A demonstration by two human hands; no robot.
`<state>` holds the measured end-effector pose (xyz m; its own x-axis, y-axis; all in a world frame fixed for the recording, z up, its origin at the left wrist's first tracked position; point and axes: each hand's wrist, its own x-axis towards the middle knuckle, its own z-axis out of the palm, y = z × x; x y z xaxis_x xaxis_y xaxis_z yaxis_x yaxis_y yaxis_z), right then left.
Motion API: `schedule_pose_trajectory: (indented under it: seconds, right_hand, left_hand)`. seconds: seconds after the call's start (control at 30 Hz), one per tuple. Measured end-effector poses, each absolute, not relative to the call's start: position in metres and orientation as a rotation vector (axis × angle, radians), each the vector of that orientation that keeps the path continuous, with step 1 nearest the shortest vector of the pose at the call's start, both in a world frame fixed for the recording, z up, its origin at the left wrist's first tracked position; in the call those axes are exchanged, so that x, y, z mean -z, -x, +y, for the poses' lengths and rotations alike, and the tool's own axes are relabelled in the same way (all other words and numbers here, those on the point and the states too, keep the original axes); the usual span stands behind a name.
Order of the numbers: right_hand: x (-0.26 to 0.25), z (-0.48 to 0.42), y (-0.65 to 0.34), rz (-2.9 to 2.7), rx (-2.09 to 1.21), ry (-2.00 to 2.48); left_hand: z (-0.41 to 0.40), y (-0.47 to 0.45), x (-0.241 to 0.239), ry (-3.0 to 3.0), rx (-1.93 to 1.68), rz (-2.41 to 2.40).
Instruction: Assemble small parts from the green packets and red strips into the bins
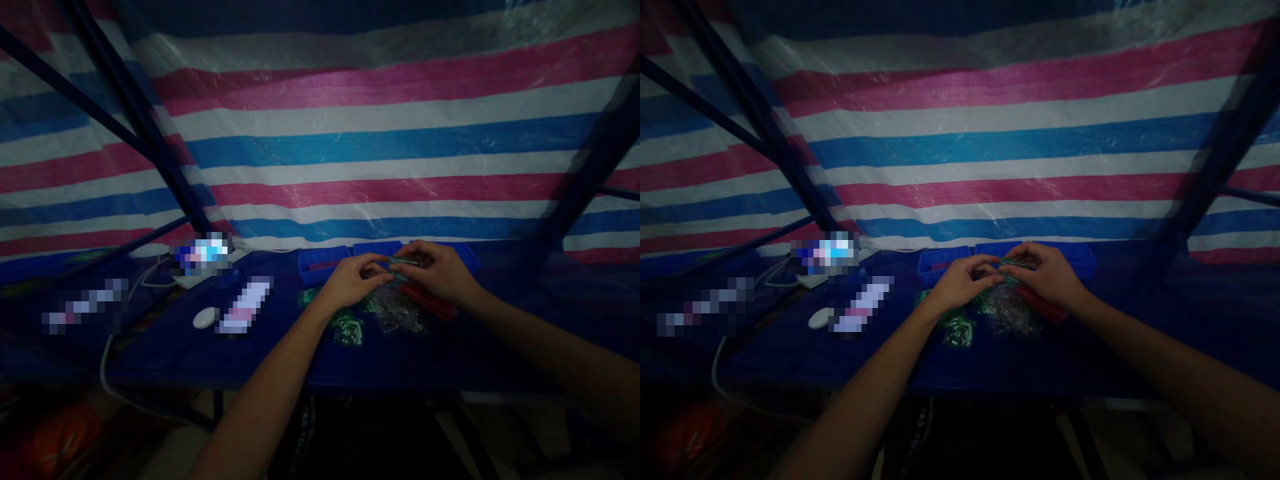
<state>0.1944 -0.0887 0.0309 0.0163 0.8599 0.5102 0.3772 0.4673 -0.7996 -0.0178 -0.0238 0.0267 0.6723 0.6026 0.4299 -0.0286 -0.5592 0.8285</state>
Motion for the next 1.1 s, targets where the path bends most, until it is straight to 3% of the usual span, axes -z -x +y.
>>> schedule_pose_trajectory:
  seconds: [0.83,0.93,1.1]
  right_hand:
    - [-0.0231,-0.0839,-0.1919,-1.558,-0.74,1.059]
    - [-0.0229,-0.0836,-0.1922,-1.56,-0.648,1.033]
    - [-0.0269,-0.0864,-0.1935,-1.73,-0.154,1.067]
  left_hand:
    - [-0.0243,0.0169,-0.0281,-2.198,-1.029,0.577]
    - [-0.0249,0.0169,-0.0288,-2.208,-1.056,0.642]
    - [-0.0256,0.0165,-0.0287,-2.014,-0.982,0.487]
